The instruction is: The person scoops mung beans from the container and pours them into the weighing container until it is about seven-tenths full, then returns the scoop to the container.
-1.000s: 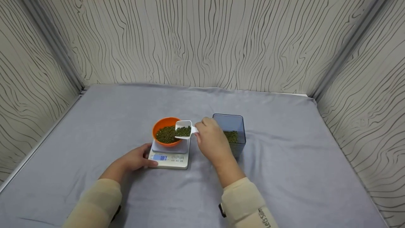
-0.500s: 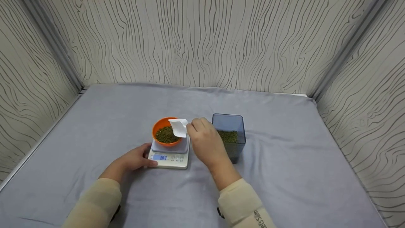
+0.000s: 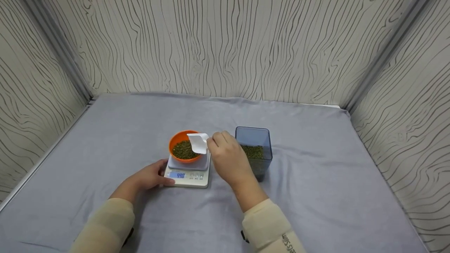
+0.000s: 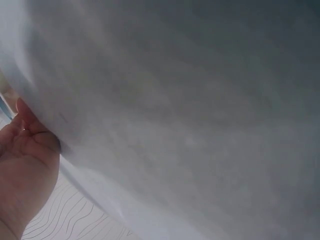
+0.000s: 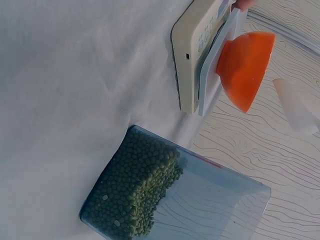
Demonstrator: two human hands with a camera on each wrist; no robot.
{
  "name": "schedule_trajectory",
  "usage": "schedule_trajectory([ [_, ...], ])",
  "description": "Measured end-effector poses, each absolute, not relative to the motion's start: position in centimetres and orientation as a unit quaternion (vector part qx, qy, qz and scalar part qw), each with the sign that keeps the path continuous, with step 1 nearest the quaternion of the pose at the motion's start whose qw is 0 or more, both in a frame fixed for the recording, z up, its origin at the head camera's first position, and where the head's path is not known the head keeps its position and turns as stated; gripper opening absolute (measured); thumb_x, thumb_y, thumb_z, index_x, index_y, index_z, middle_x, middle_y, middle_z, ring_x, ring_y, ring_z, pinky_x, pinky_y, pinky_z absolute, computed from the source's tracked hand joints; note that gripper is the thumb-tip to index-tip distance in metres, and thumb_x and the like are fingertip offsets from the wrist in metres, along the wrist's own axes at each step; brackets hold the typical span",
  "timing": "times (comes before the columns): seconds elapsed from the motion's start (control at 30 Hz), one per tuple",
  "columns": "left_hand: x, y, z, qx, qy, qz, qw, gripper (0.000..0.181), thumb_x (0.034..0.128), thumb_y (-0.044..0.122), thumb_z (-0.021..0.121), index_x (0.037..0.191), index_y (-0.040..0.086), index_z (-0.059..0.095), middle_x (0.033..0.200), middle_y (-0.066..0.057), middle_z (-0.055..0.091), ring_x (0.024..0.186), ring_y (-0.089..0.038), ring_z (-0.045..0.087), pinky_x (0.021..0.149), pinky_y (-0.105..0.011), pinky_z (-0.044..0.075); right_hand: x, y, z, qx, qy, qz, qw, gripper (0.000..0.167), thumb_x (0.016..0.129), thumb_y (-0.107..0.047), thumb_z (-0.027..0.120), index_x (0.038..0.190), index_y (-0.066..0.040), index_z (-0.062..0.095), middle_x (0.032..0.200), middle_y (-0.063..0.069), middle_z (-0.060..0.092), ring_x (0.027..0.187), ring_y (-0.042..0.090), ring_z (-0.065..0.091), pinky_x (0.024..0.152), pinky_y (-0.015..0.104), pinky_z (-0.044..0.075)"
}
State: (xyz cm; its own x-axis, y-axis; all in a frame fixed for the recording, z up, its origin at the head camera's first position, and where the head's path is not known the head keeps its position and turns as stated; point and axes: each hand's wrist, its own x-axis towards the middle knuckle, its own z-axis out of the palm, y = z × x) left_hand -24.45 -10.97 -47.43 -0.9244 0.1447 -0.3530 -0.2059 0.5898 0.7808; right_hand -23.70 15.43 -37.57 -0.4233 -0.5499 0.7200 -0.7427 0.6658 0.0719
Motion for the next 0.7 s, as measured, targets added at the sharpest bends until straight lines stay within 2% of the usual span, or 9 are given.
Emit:
schedule_trajectory([
  [0.27, -24.5, -10.9, -47.4, -0.013, 0.873, 0.450, 0.188, 0.089, 0.0659, 0.028, 0.081, 0.140, 0.010, 0.036, 0.138, -0.011, 0.042, 0.122, -0.026, 0.039, 0.107, -0.046, 0.023, -23.8, 16.5, -37.1, 0.362, -0.842, 0.156, 0.369, 0.020, 0.074, -0.001, 0.071, 0.093, 0.000, 0.066, 0.086, 0.009, 0.057, 0.079, 0.027, 0.051, 0.072, 0.037, 0.046],
  [0.43, -24.4, -11.0, -47.4, -0.007, 0.876, 0.446, 0.184, 0.088, 0.0657, 0.028, 0.081, 0.139, 0.011, 0.037, 0.137, -0.010, 0.043, 0.122, -0.025, 0.039, 0.107, -0.045, 0.023, -24.0, 18.2, -36.7, 0.317, -0.853, 0.177, 0.374, 0.024, 0.072, 0.001, 0.073, 0.095, 0.002, 0.068, 0.086, 0.011, 0.059, 0.083, 0.028, 0.054, 0.074, 0.037, 0.047],
  [0.7, -24.4, -11.0, -47.5, -0.009, 0.873, 0.452, 0.183, 0.087, 0.0665, 0.026, 0.081, 0.140, 0.010, 0.036, 0.138, -0.011, 0.043, 0.125, -0.026, 0.037, 0.108, -0.045, 0.021, -24.1, 21.4, -35.6, 0.256, -0.860, 0.220, 0.382, 0.024, 0.071, 0.005, 0.072, 0.094, 0.002, 0.068, 0.081, 0.013, 0.059, 0.078, 0.029, 0.051, 0.072, 0.038, 0.042],
])
